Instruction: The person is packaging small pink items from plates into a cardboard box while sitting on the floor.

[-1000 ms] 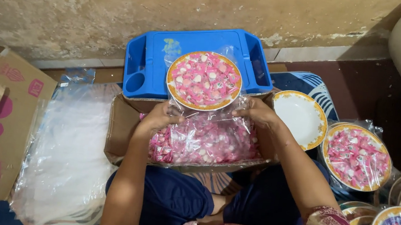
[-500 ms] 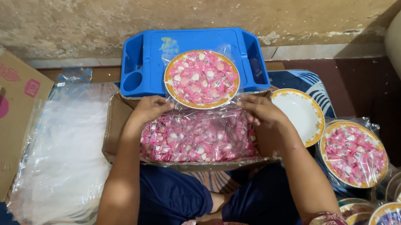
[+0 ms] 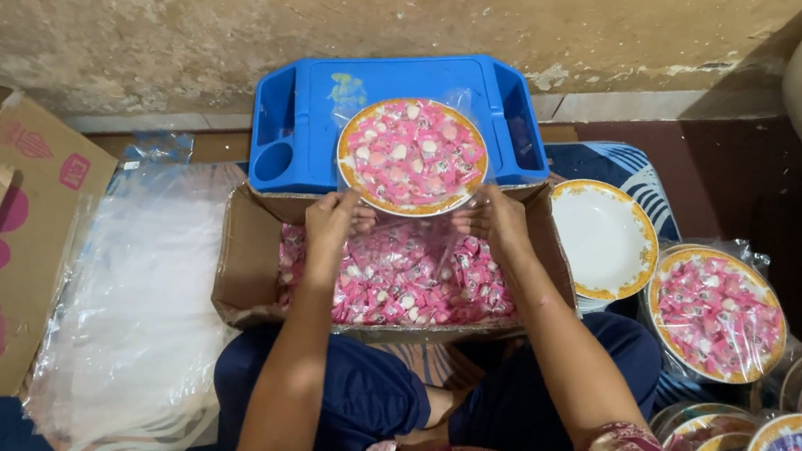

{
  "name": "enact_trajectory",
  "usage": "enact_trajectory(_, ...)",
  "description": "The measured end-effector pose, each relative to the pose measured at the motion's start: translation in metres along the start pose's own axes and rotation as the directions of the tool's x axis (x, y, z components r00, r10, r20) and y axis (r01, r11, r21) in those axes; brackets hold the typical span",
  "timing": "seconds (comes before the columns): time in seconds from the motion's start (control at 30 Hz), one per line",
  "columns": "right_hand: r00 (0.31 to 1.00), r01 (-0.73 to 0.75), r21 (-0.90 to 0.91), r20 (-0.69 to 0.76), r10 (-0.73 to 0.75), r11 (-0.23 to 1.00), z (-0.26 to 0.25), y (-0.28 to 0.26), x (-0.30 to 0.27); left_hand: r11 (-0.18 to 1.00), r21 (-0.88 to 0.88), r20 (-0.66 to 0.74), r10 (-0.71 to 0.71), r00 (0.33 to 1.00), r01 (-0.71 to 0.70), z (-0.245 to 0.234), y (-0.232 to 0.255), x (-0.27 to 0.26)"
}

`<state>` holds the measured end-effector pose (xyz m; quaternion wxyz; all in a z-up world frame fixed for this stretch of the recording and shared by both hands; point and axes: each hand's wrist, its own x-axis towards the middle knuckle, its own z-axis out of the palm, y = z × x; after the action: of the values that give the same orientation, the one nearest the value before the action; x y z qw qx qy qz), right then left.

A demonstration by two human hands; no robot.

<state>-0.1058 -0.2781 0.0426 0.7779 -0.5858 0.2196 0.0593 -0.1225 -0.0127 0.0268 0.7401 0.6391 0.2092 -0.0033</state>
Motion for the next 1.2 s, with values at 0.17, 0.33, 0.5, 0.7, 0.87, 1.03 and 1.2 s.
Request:
enact_trajectory(0.17,0.99,0.125,0.004,-0.06,-0.124,0.992,0.003,0.031,0.027,0.964,0.262,-0.202,0.097,0.975,-0.042,0.026,-0.006,0.009)
enact_trajectory(0.33,0.967,0.209,0.006,-0.15,-0.205,0.978,0.014,0.026,0.006,0.952,0.305,-0.3,0.115,0.947,-0.019,0.033,-0.044,0.03)
enact_trajectory(0.5,0.971,0.159,0.314,-0.221,-0.091,0.936,0.017,0.041,0.008,0.943,-0.327,-0.342,-0.052,0.938,-0.067,0.059,0.012,-0.051)
enact_trajectory(0.7,0.957,0.244,0.576,-0.274,-0.096,0.78,0.019,0.042,-0.015,0.787,-0.614,-0.225,-0.11,0.968,-0.053,0.057,0.007,-0.074)
enact_trajectory(0.87,0.95,0.268,0.619,-0.296,-0.097,0.738,0.02,0.031,-0.036,0.707,-0.707,-0.139,-0.184,0.973,0.033,0.052,-0.009,-0.08)
enact_trajectory(1.03,0.975,0.21,0.711,-0.207,-0.086,0.671,-0.012,0.067,-0.006,0.421,-0.849,0.206,-0.294,0.933,0.32,0.046,-0.05,-0.053)
enact_trajectory(1.2,0.967,0.207,0.641,-0.018,-0.255,0.739,-0.022,0.031,-0.048,0.503,-0.837,0.17,-0.132,0.977,0.213,0.045,-0.022,-0.059)
